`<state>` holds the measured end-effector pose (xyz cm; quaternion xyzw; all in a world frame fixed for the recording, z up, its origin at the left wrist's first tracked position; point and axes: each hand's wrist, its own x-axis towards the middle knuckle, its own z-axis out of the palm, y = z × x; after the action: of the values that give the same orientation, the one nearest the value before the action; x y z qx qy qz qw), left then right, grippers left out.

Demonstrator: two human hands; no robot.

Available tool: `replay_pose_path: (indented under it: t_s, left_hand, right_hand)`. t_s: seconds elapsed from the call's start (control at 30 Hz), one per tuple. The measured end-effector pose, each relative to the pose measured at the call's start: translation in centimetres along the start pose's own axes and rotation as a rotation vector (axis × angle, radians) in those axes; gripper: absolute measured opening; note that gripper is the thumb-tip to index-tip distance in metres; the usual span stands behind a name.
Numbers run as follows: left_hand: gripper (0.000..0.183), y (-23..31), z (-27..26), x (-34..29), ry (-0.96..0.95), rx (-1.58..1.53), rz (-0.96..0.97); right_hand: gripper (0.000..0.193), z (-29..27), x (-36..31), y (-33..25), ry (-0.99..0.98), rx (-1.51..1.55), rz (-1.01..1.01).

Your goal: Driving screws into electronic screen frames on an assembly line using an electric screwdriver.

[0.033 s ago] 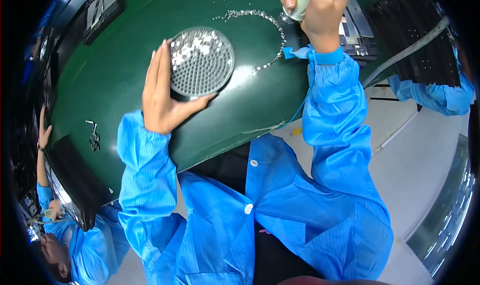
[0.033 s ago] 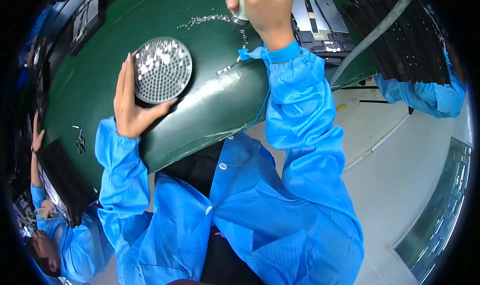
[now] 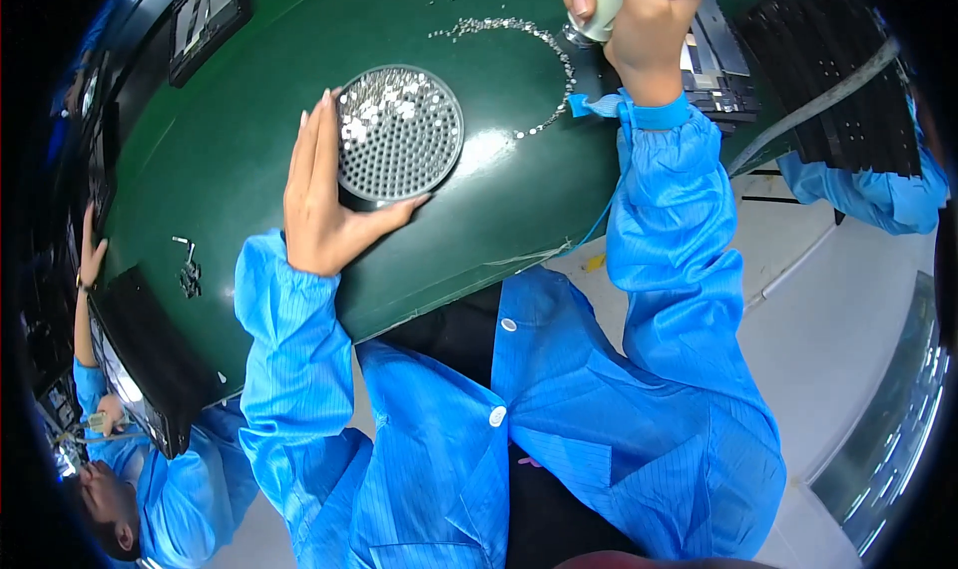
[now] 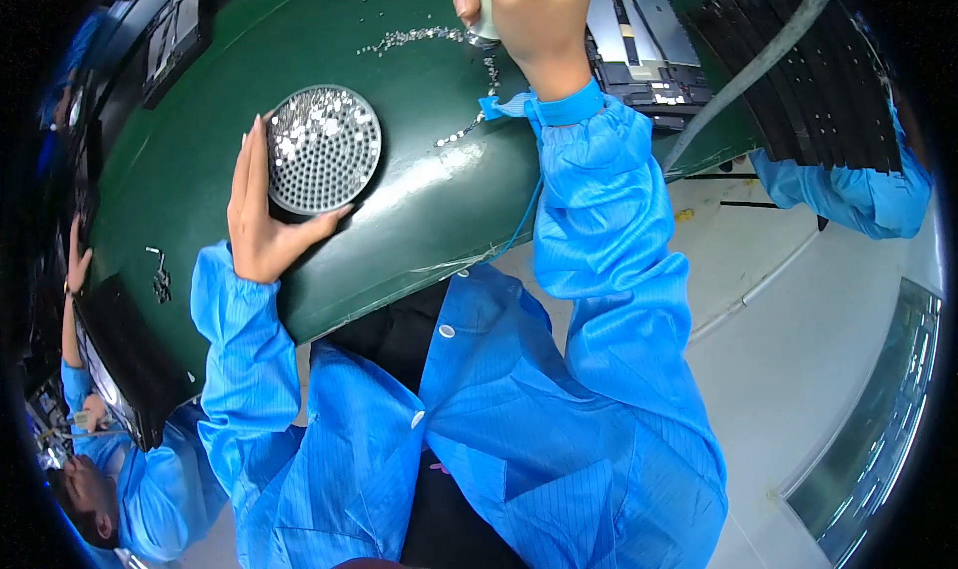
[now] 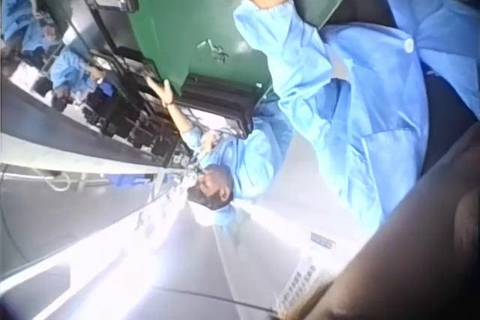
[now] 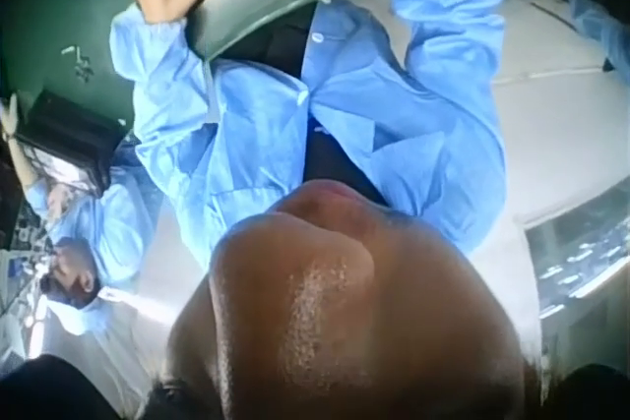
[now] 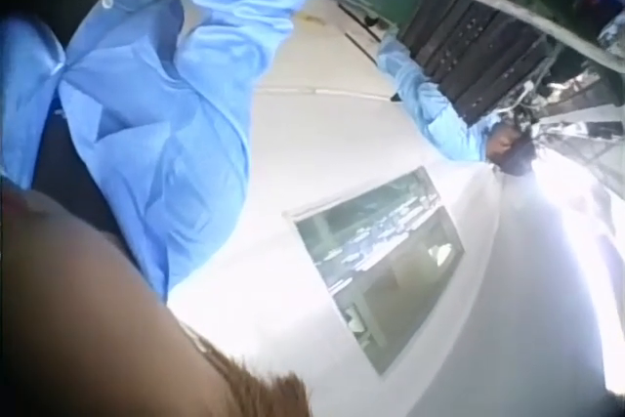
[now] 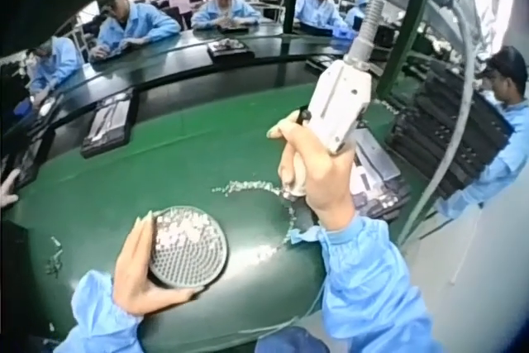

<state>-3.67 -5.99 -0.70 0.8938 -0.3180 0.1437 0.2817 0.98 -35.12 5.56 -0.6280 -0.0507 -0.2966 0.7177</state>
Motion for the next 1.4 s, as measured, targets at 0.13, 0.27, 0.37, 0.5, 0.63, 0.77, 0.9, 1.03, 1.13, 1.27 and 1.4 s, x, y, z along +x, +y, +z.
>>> replay_pose_path:
  t_s: [0.13,0.27,0.37,0.5,0.63,0.77,0.9,1.03,1.13,1.27,1.4]
  left_hand:
    - [0.119,0.3,-1.4,-1.1,-0.034,0.085,-0.008]
    - [0.122,0.0,-1.0,0.2,0.001,0.058,0.088]
    - [0.121,0.3,-0.7,-0.4,-0.007,0.065,0.07]
    - [0.12,0.7,-1.0,-0.6,-0.025,0.041,0.008]
    - [0.112,-0.2,-0.7,-0.9,-0.067,0.053,-0.014]
    - [0.111,1.6,-0.9,-0.6,-0.103,0.092,-0.038]
    - [0.111,1.1,-0.4,0.0,-0.088,0.132,-0.065]
    - [0.107,2.5,-0.6,-1.1,-0.119,0.044,-0.024]
    - [0.106,1.4,-0.7,-0.4,-0.084,0.09,-0.075]
    - [0.108,1.9,-0.4,-1.1,-0.073,0.074,-0.036]
    - [0.109,0.7,-0.1,-0.4,-0.002,0.105,-0.084]
  right_hand:
    - [0.021,0.2,0.1,0.1,-0.032,0.023,0.042]
    - [0.022,0.5,0.0,-0.5,-0.026,0.01,0.028]
    - [0.023,0.9,-0.1,-0.6,-0.022,0.009,0.049]
    - [0.024,1.1,-0.4,-0.8,-0.043,-0.008,0.053]
    - [0.024,1.0,-0.5,-0.7,-0.046,-0.015,0.036]
    - [0.023,1.1,-0.5,-0.8,-0.064,0.011,0.04]
    - [0.022,0.9,-0.5,-0.6,-0.091,0.019,0.027]
    - [0.021,1.0,-0.6,-0.7,-0.072,0.033,0.025]
    - [0.02,1.0,-0.8,-1.0,-0.073,0.027,0.051]
    - [0.02,0.9,-0.8,-0.8,-0.071,0.032,0.019]
    - [0.019,1.0,-0.8,-1.1,-0.1,0.023,0.055]
